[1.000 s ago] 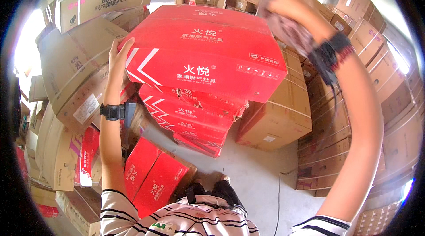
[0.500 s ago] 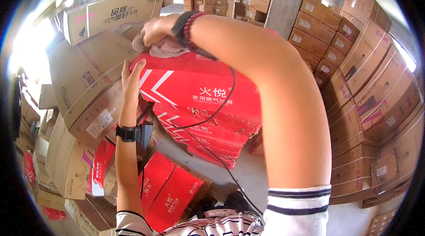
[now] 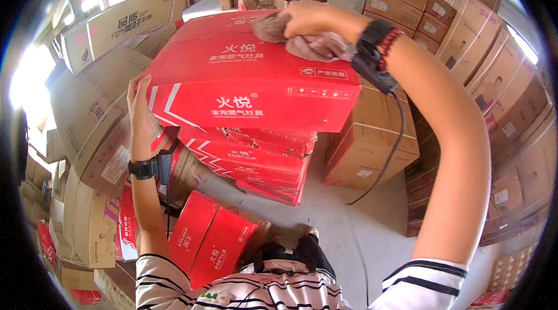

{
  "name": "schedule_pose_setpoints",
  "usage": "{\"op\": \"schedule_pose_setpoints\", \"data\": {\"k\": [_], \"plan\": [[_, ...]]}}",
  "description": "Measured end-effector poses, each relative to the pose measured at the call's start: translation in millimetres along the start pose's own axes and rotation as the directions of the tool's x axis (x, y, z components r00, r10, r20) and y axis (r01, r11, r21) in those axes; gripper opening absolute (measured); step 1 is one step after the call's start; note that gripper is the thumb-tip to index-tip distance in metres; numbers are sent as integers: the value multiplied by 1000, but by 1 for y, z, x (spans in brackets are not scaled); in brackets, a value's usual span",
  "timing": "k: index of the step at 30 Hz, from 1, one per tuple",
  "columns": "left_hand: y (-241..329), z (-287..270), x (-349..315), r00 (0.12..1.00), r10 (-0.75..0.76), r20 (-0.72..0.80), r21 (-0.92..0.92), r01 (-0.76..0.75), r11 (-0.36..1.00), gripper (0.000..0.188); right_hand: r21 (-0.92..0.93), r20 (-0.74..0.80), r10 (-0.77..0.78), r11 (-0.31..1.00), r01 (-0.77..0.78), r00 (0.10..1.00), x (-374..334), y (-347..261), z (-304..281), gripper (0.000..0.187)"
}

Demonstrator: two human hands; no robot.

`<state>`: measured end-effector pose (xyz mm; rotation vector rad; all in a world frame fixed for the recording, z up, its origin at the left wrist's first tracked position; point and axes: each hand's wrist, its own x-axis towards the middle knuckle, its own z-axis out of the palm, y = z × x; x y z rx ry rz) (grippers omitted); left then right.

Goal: The person wipes down several cardboard boxes using a cloth, then lifts and moves the boxes onto a stack.

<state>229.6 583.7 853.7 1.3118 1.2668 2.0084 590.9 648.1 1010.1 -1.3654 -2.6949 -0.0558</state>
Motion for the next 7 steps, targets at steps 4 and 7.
{"op": "schedule_pose_setpoints", "data": {"k": [4, 7], "plan": [[14, 1, -6, 999, -47, 8, 63, 46, 997, 30, 33, 14, 184, 982, -185, 983, -54, 17, -16, 38], [16, 9, -4, 998, -47, 52, 43, 45, 998, 33, 119, -23, 180, 977, -176, 983, -79, 50, -12, 41]]}}
